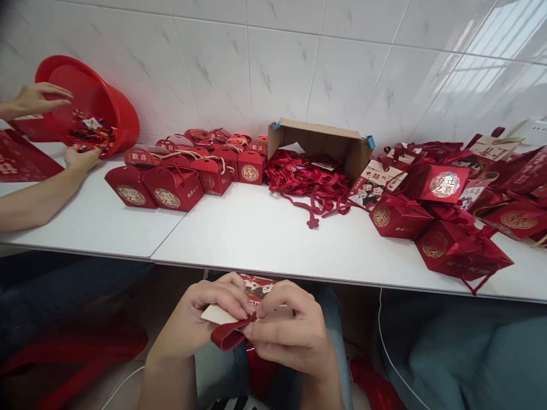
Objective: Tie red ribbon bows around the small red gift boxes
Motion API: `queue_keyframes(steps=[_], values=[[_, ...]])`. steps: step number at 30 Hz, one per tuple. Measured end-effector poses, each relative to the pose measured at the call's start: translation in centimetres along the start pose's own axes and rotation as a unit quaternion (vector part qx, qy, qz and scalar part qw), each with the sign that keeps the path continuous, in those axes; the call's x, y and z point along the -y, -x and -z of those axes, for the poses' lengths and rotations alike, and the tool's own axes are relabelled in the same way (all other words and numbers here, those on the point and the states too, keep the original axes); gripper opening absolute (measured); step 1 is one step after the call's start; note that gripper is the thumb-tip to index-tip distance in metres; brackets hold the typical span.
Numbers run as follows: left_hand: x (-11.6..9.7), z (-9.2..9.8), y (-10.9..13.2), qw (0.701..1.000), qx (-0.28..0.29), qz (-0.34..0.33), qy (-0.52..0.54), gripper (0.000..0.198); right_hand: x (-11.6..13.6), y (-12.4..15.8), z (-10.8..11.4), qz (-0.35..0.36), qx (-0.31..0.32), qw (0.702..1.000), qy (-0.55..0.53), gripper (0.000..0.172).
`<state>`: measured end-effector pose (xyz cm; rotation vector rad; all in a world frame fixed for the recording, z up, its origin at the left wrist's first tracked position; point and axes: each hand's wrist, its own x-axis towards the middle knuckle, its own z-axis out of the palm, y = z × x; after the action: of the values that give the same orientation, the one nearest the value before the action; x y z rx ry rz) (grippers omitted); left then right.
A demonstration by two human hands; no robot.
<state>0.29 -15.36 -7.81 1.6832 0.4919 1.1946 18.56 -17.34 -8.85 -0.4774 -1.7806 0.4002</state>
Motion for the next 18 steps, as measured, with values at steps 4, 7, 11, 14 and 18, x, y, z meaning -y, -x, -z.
queue_keyframes(steps=[4,7,11,14,18], values=[[0.1,-0.2,-0.1,0.998,-0.029,-0.053,-0.024,0.011,0.0,-0.4,-0.2,-0.015,-0.005,1.0,-0.02,0.028],[0.2,-0.4,-0.2,0.993,-0.056,-0.097,-0.028,0.014,0.1,-0.6,-0.6,-0.028,-0.043,0.997,-0.064,0.028],[0.2,-0.5,-0.2,0.988,-0.074,-0.134,-0.021,0.01,0.2,-0.8,-0.9,-0.039,-0.072,0.993,-0.081,0.026],[0.2,-0.5,-0.1,0.988,-0.071,-0.138,-0.011,0.009,0.3,-0.8,-0.9,-0.018,-0.06,0.997,-0.048,0.021],[0.3,-0.4,0.1,0.991,-0.063,-0.121,0.01,0.012,0.4,-0.7,-1.1,0.006,-0.082,0.997,-0.008,0.024]])
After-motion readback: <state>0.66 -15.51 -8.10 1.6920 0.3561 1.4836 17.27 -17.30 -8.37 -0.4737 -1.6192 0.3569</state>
